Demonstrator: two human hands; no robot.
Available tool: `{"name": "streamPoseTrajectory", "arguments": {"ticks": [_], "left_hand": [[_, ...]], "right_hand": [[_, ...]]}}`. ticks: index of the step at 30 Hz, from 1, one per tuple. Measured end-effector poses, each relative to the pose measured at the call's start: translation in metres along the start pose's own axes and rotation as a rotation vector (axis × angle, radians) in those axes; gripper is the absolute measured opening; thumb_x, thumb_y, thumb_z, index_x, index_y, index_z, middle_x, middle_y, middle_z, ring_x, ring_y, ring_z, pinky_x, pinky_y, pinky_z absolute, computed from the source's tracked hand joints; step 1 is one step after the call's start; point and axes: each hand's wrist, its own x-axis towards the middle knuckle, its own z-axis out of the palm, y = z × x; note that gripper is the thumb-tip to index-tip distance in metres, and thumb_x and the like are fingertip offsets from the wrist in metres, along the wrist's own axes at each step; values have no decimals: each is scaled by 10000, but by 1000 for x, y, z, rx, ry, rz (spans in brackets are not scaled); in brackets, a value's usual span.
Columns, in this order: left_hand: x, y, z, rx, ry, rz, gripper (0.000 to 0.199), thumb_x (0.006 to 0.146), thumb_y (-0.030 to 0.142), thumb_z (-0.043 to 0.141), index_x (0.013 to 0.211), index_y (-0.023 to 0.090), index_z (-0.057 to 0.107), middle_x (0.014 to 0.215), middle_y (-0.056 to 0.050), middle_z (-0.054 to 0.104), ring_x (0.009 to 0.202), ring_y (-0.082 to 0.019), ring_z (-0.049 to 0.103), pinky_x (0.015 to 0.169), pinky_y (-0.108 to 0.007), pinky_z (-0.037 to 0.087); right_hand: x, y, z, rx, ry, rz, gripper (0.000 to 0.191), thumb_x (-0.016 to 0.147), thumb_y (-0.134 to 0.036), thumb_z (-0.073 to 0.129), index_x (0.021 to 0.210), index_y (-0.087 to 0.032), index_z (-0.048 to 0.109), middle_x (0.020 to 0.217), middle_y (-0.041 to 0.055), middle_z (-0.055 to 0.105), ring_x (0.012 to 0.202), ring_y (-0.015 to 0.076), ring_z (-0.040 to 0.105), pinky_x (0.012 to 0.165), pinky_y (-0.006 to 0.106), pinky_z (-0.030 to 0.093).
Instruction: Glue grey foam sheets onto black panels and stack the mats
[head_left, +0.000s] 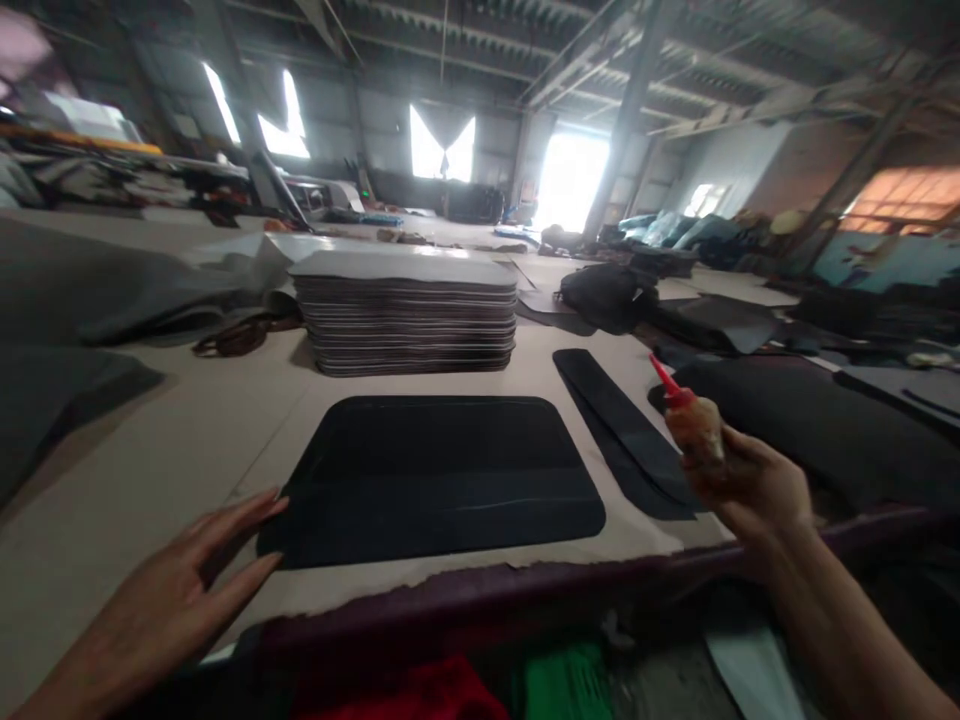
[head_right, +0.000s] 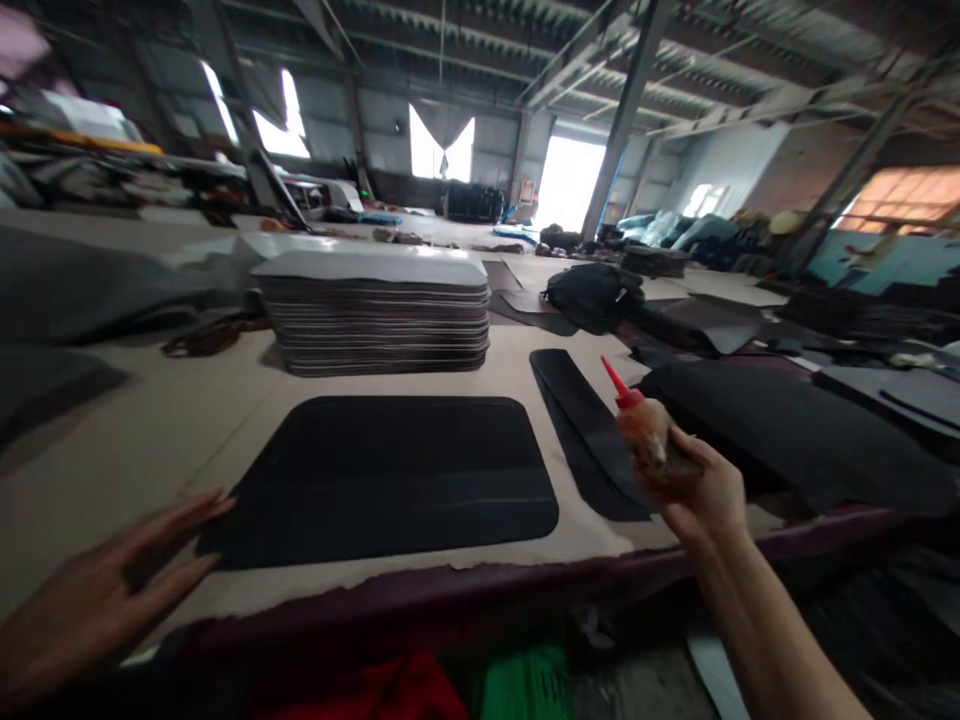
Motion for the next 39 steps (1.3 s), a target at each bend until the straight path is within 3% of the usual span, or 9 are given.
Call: {"name": "streamPoseTrajectory", "arguments": {"ticks": [3, 8, 11, 18, 25, 29, 32, 35, 39], "left_hand": [[-1, -7, 3, 8, 32, 11, 564, 795, 663, 531, 1236, 331, 649, 1274, 7, 678, 1089, -277, 684, 973, -443, 561], [-1, -9, 6, -16, 89, 52, 481, 790, 644, 572, 1213, 422, 633, 1231, 63, 697, 1061, -253, 698, 950, -435, 574], [-1, -8, 7, -31, 133, 90, 442, 799, 624, 587, 1223, 500, 590, 1202, 107, 705, 1040, -240, 707, 926, -450, 583], [-2, -15, 11, -19, 135, 117, 429, 850, 602, 557, 1275, 566, 512, 1240, 135, 683, 1080, -220, 692, 940, -446, 576], [-4, -16, 11, 16, 68, 61, 476, 851, 604, 546, 1299, 445, 561, 1305, 72, 658, 1137, -217, 664, 997, -409, 546], [-4, -16, 10, 24, 80, 86, 508, 862, 611, 523, 1326, 404, 548, 1285, 51, 671, 1130, -219, 666, 998, -411, 546], [-5, -19, 12, 39, 90, 129, 499, 875, 591, 537, 1344, 422, 518, 1285, 65, 669, 1136, -208, 664, 979, -392, 560], [-5, -22, 13, 46, 109, 139, 489, 879, 579, 545, 1338, 412, 530, 1281, 55, 673, 1102, -209, 681, 959, -380, 571], [-4, -20, 12, 17, 118, 122, 489, 866, 574, 549, 1302, 356, 592, 1248, 12, 695, 1087, -233, 689, 950, -374, 575]], "right_hand": [[-1, 12, 25, 139, 72, 132, 195, 804, -204, 543, 959, -184, 660, 804, 55, 691, 582, 192, 649, 475, 302, 586], [-2, 26, 73, 333, -71, 132, 180, 896, -172, 484, 984, -162, 641, 941, 51, 719, 783, 199, 697, 642, 376, 649], [0, 35, 91, 345, -70, 207, 202, 891, -139, 438, 953, -145, 630, 899, 63, 719, 751, 202, 690, 633, 399, 647], [-2, 47, 98, 358, -124, 255, 198, 873, -200, 436, 922, -183, 627, 843, 46, 713, 704, 211, 679, 633, 403, 627], [0, 44, 110, 347, -139, 168, 149, 804, -138, 492, 853, -175, 628, 788, 31, 695, 615, 160, 641, 468, 237, 538], [21, 48, 114, 320, -132, 144, 112, 856, -167, 521, 849, -182, 632, 774, 23, 678, 595, 148, 624, 438, 223, 514], [44, 57, 115, 222, -189, 106, 61, 843, -249, 643, 890, -210, 640, 872, 30, 688, 719, 159, 658, 551, 235, 573], [70, 69, 120, 78, -301, 22, 319, 693, -249, 798, 973, -219, 647, 1006, 48, 687, 881, 213, 674, 697, 314, 618], [104, 88, 142, -13, -344, -43, 529, 533, -149, 855, 1009, -194, 629, 985, 61, 686, 859, 252, 673, 680, 358, 602]]}}
